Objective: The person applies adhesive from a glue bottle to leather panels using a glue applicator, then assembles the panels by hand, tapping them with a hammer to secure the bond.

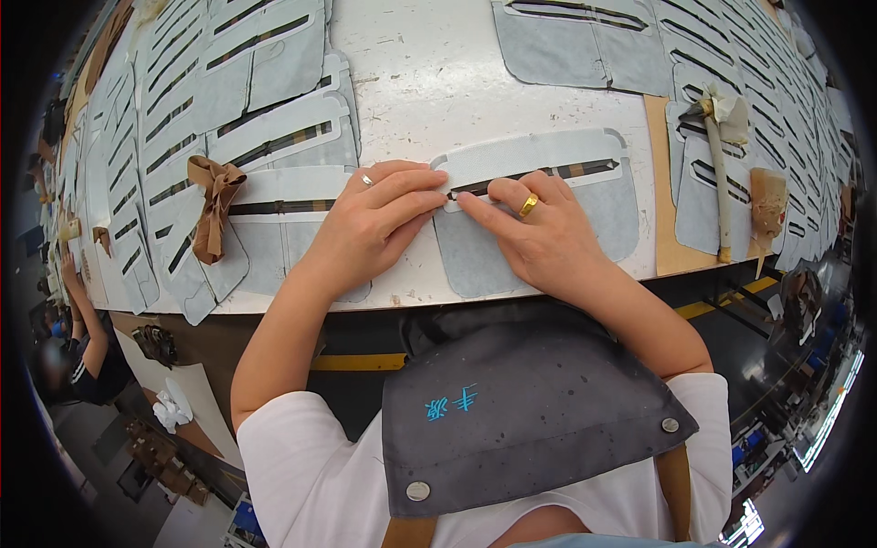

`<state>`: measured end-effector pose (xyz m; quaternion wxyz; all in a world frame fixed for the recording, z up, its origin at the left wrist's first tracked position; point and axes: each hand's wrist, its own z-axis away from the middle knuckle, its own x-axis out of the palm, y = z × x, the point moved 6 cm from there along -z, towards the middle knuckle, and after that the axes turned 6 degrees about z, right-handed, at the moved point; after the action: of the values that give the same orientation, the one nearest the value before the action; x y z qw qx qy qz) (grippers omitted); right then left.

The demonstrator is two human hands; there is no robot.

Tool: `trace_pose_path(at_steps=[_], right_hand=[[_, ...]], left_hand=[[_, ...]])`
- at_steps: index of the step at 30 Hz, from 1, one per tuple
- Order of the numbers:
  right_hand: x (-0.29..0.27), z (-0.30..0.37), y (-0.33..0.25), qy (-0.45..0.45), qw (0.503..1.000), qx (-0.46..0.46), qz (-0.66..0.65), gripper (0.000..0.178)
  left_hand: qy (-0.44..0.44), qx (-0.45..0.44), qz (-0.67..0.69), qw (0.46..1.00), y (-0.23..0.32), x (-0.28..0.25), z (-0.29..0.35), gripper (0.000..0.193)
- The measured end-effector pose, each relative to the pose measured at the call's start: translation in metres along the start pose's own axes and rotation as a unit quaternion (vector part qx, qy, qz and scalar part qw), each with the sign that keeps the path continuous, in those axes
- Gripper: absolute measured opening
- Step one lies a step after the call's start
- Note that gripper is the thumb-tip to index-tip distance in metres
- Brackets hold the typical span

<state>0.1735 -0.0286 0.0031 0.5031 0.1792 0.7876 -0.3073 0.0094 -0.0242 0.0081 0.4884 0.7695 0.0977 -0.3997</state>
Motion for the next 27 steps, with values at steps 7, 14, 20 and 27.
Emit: trace_pose_path(at_steps=[7,14,20,27], right_hand=[[0.001,-0.002,-0.006,-0.033,0.998,-0.024,0.052,0.04],[0.0,-0.006,-0.012,-0.029,0.994,-0.064,0.081,0.04],[0.001,-0.001,-0.002,-0.002,1.0,-0.021,0.017,0.04],[0.001,-0.004,-0.009,-0.015,0.995,-0.047,0.082,0.04]], left_hand=[[0.015,0.011,-0.004,1.0,0.0,0.0,0.001,0.024],[0.019,-0.002,0.012,1.0,-0.001,0.0,0.0,0.022],[0.016,-0.015,0.032,0.999,-0.003,0.0,-0.001,0.021],[0.023,0.005,-0.009,1.0,0.001,0.001,-0.001,0.022]])
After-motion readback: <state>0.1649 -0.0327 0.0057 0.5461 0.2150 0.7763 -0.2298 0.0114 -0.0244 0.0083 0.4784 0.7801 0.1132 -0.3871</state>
